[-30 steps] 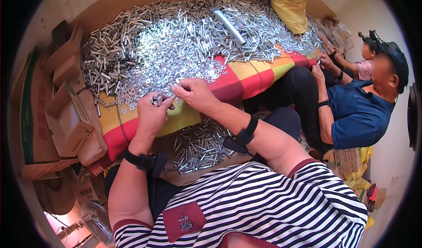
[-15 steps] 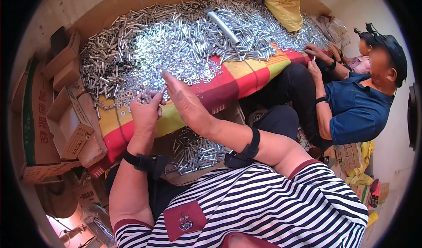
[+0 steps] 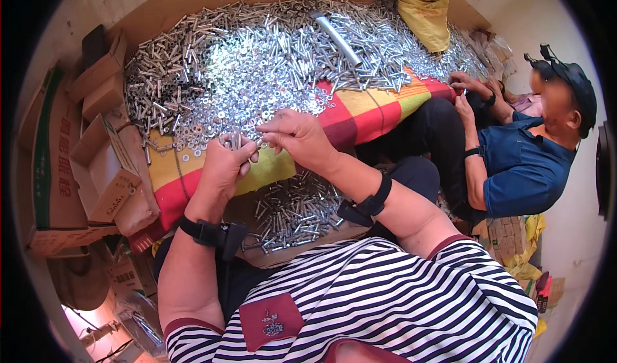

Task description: Sorting and assembling sets of small metal screws and washers from a large pile.

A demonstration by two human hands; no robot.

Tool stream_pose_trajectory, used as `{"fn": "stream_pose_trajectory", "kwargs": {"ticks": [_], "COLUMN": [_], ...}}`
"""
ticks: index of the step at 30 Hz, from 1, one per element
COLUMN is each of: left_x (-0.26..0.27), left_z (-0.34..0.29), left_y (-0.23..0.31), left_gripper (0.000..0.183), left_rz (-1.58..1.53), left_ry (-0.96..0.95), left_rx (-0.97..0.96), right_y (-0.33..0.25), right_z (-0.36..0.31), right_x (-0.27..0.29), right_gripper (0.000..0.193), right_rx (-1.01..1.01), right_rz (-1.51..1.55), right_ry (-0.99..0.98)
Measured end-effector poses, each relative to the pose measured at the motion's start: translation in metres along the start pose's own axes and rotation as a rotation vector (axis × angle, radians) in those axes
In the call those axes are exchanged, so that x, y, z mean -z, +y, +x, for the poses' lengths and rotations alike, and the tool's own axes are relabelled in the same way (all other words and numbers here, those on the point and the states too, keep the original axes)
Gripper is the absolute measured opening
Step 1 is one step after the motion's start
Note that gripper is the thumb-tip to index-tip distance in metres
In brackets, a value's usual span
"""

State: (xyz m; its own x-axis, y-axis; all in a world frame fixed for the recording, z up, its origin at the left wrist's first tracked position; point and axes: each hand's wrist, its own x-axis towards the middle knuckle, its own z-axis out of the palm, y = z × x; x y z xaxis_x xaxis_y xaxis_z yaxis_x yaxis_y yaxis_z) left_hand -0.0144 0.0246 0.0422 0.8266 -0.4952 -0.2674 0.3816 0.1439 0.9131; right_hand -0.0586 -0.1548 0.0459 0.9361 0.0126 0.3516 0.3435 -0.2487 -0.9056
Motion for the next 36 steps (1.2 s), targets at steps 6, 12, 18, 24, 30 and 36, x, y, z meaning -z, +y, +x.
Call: {"fn": "stream_pose_trajectory", "kwargs": {"ticks": [6, 12, 18, 24, 30, 36], "left_x": [-0.008, -0.020, -0.029, 0.014, 0.004, 0.004], "left_z": [0.001, 0.005, 0.001, 0.014, 0.006, 0.044], "left_y": [0.000, -0.018, -0.024, -0.007, -0.022, -0.037], "left_gripper": [0.005, 0.004, 0.005, 0.004, 0.008, 0.008], "left_rz": [0.167, 0.361, 0.201, 0.113, 0.631, 1.045], "left_ry": [0.047, 0.040, 0.039, 0.059, -0.043, 0.206], "left_rx": [-0.070, -0.301, -0.212, -0.077, -0.057, -0.323], "right_y": [0.011, 0.021, -0.006, -0.031, 0.030, 0.045], "right_z": [0.000, 0.011, 0.001, -0.017, -0.005, -0.002], "right_x": [-0.005, 0.000, -0.017, -0.009, 0.059, 0.072], "right_gripper": [0.024, 0.035, 0.065, 0.042, 0.008, 0.012], "right_rx": [-0.122, -0.395, -0.233, 0.132, -0.019, -0.121], "right_rz": [-0.144, -0.019, 0.428, -0.056, -0.831, -1.025], "right_ry": [0.107, 0.141, 0.168, 0.087, 0.188, 0.012]}}
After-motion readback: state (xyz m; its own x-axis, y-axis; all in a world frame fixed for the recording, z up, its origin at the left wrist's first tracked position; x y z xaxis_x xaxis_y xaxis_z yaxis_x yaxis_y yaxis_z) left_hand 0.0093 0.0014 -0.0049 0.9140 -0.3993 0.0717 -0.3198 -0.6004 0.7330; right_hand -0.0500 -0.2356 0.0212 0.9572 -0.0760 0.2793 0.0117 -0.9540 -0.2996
